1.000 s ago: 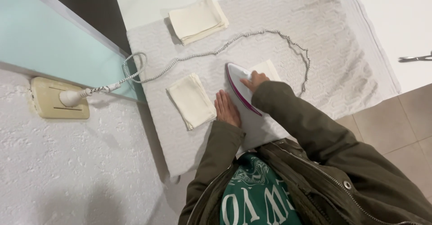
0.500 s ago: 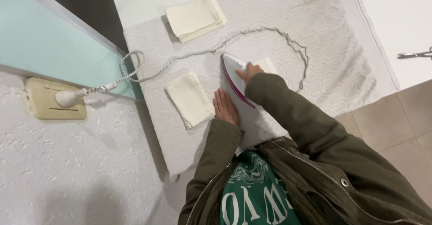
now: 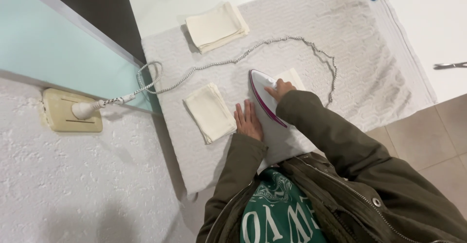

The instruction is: Ironing small pieces of white fabric on an ironing board.

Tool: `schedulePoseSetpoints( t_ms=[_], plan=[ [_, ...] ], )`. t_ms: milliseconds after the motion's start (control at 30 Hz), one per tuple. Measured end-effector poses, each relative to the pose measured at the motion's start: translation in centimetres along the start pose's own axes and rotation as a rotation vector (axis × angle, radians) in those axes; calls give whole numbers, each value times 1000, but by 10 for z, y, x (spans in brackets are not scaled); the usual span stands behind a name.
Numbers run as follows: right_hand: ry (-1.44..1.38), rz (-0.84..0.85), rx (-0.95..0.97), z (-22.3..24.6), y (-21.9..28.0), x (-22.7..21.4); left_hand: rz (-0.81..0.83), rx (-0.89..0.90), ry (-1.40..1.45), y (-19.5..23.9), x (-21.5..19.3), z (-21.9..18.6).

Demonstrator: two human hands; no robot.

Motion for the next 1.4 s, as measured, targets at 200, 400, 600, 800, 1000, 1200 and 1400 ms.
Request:
schedulePoseSetpoints(
  t_ms=[200, 400, 600, 800, 1000, 1200, 1400],
  plan=[
    [-2, -5, 37, 17, 10, -18, -17, -4, -51, 2, 4, -1],
    [-1, -49, 16, 15, 0, -15, -19, 10, -74, 3, 9, 5],
    [-33, 2, 54, -15, 2, -1, 57, -8, -114, 3, -4, 0],
    [-19, -53, 34, -2, -6, -14, 62, -3, -155, 5, 9, 2],
    [4, -33, 63, -20, -12, -8, 106, -10, -111, -4, -6, -4],
    [-19, -86, 50, -2, -8, -29, 19, -3, -163, -4, 1, -4],
    [-37, -2, 92, 13, 7, -51, -24, 12, -172, 4, 5, 0]
  ],
)
Point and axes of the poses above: each hand's wrist, its own y-axis away from the middle knuckle, its own x-axis out of the palm, z = x × y, the point moved 2 cm from there along -y, towards the middle knuckle
